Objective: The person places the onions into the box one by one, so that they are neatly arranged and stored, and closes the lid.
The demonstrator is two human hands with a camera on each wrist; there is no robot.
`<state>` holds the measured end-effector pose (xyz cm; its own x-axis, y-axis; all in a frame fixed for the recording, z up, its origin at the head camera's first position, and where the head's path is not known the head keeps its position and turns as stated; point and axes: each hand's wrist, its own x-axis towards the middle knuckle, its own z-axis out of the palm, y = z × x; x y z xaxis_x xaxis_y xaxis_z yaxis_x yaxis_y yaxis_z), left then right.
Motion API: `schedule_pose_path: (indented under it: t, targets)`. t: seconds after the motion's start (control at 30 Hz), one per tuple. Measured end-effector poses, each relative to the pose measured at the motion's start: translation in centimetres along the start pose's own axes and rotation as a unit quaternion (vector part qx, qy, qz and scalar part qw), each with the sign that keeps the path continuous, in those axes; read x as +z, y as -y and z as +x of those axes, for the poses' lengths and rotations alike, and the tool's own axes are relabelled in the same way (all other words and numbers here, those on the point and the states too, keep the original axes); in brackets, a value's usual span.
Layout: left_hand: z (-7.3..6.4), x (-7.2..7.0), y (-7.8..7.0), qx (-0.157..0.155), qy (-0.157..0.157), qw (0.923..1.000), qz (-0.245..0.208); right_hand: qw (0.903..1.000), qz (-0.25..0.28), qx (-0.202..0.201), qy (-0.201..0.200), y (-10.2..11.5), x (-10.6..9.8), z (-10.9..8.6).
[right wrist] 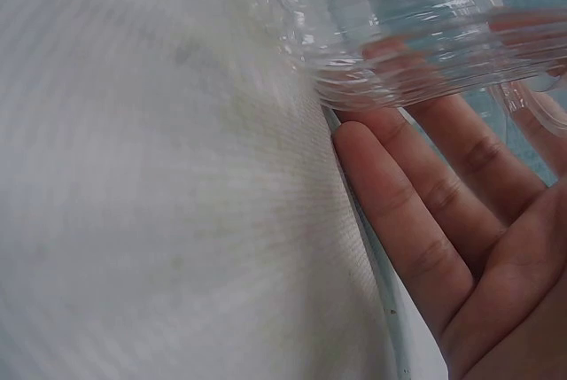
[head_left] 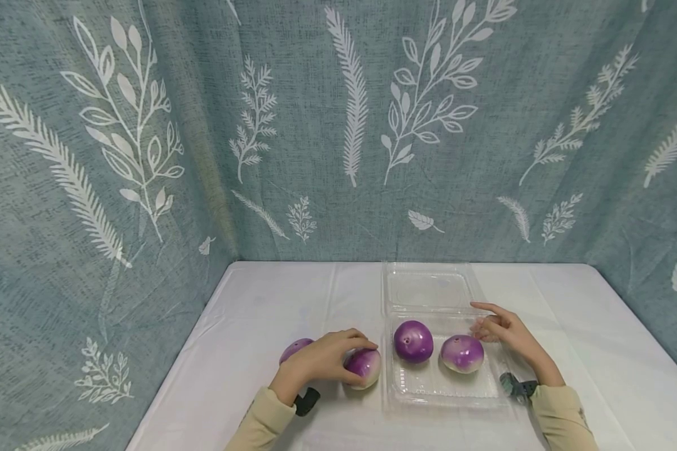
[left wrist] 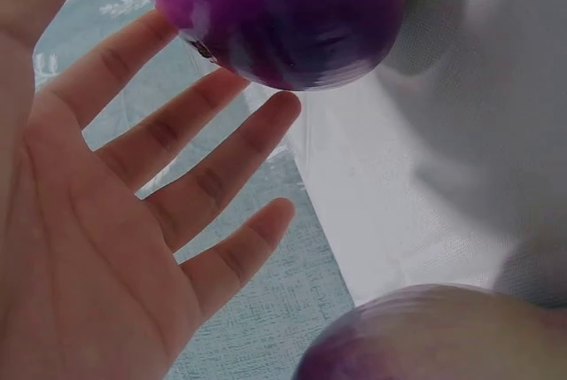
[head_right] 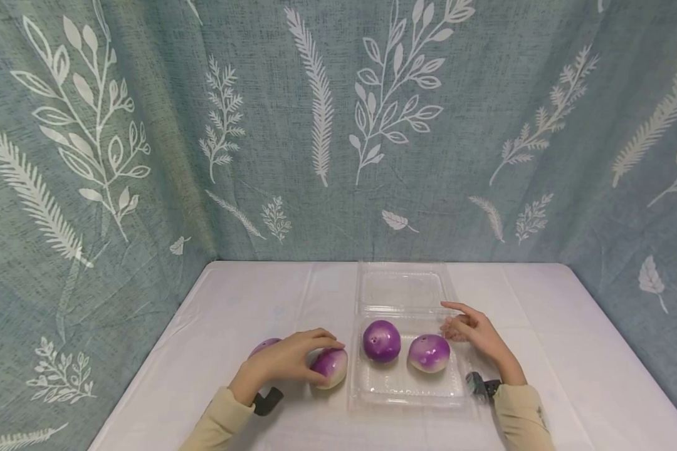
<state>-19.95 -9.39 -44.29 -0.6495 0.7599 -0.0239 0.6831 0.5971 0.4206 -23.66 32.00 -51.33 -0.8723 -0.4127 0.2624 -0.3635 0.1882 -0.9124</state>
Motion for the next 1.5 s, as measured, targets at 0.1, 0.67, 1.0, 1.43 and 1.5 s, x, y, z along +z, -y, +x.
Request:
schedule_pose_path:
  t: [0.1, 0.67, 1.0, 1.43, 1.5]
  targets:
    - [0.0, 0.0, 0.1, 0.0, 0.001, 1.0, -0.003, 1.0, 0.005, -0.005, 0.0, 0.0, 0.0, 0.0]
    - [-0.1, -0.1, 0.0, -0.004, 0.011, 0.9997, -0.023, 1.0, 0.007, 0.004, -0.002, 0.1, 0.1, 0.0]
    - [0.0, -0.2, 0.1, 0.0, 0.001, 0.9997, -0.026, 0.9998, -0.005, 0.015, -0.007, 0.2, 0.1, -0.1]
    - [0.0, -1.0, -0.3, -0.009, -0.011, 0.9991, -0.04, 0.9999, -0.003, 0.007, -0.011, 0.0, 0.2, -0.2]
    - [0.0, -1.2, -0.3, -0.014, -0.012, 0.9991, -0.039, 0.9999, -0.005, 0.008, -0.012, 0.0, 0.2, -0.2]
